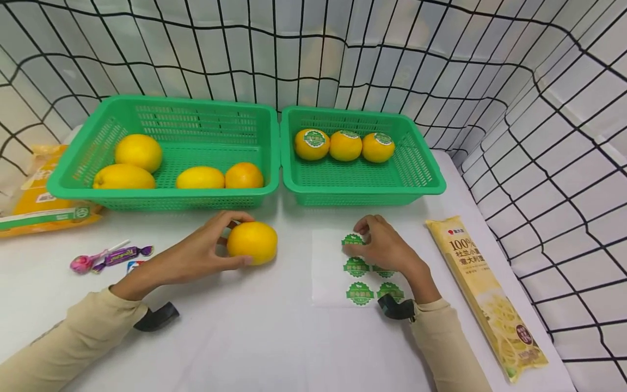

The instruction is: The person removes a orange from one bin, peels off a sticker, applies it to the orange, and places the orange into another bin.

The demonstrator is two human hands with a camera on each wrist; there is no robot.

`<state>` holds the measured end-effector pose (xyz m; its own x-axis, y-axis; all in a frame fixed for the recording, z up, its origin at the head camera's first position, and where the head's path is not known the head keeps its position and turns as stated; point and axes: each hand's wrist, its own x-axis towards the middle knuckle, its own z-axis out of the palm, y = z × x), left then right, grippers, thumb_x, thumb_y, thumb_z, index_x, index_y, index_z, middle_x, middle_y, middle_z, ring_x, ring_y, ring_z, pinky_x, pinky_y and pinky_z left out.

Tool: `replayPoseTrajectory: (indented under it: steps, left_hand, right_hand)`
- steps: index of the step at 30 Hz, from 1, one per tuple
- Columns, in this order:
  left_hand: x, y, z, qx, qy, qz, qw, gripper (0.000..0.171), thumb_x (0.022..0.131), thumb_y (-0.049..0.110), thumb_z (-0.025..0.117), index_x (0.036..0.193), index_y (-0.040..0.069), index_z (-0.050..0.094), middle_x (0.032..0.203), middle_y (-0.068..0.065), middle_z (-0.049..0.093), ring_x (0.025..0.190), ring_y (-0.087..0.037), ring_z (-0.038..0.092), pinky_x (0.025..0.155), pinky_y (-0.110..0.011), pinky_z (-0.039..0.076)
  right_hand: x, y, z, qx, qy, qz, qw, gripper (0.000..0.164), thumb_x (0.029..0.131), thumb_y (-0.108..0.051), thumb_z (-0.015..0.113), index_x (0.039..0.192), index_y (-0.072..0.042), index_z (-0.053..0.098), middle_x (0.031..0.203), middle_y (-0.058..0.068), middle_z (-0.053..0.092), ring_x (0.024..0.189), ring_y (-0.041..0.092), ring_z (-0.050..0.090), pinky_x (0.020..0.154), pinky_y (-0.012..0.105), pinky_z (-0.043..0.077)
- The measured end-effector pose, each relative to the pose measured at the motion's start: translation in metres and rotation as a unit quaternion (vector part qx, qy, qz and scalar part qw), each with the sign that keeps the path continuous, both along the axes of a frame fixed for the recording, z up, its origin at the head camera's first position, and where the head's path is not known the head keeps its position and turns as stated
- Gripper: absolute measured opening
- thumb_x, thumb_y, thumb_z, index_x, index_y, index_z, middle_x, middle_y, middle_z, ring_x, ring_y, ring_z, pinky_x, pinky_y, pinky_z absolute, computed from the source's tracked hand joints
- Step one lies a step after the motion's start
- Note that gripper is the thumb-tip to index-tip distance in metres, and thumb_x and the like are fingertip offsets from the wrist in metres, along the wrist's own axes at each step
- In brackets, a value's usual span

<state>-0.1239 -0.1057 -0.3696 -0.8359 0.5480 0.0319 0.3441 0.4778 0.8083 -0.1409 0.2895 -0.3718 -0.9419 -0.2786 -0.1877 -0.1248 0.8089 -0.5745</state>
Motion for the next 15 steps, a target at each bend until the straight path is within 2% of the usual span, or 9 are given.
replayPoseTrajectory:
  steps: [4, 8, 15]
  left_hand:
    - [-0.0013, -0.0015, -0.0002, 0.001, -0.005, 0.004, 1.0, 0.067, 0.094, 0.032, 0.084, 0.148, 0.015, 0.047, 0.145, -0.008, 0.05, 0.126, -0.028, 0.05, 0.102, -0.049, 0.048]
    - [-0.0027, -0.0033, 0.0005, 0.018, -0.026, 0.0, 0.9995, 0.066, 0.095, 0.03, 0.083, 0.148, 0.015, 0.047, 0.146, -0.007, 0.051, 0.128, -0.028, 0.051, 0.099, -0.045, 0.052]
    - [-0.0039, -0.0026, -0.0024, 0.055, -0.052, -0.002, 0.9972, 0.063, 0.095, 0.026, 0.083, 0.146, 0.014, 0.049, 0.149, -0.007, 0.053, 0.128, -0.031, 0.054, 0.098, -0.044, 0.056]
  right_hand:
    - [-0.0014, 0.0017, -0.0021, -0.009, 0.017, -0.006, 1.0, 0.035, 0.096, -0.024, 0.081, 0.117, -0.001, 0.066, 0.115, 0.017, 0.062, 0.103, 0.031, 0.062, 0.089, 0.044, 0.054]
    - [-0.0018, 0.0038, -0.0046, -0.021, 0.02, -0.008, 1.0, 0.024, 0.098, -0.017, 0.078, 0.11, -0.002, 0.064, 0.108, 0.014, 0.064, 0.098, 0.029, 0.064, 0.082, 0.039, 0.055]
    - [-0.0014, 0.0087, -0.0052, -0.045, 0.021, -0.009, 0.999, 0.016, 0.104, -0.012, 0.067, 0.115, -0.002, 0.063, 0.104, 0.011, 0.069, 0.092, 0.022, 0.064, 0.072, 0.029, 0.054]
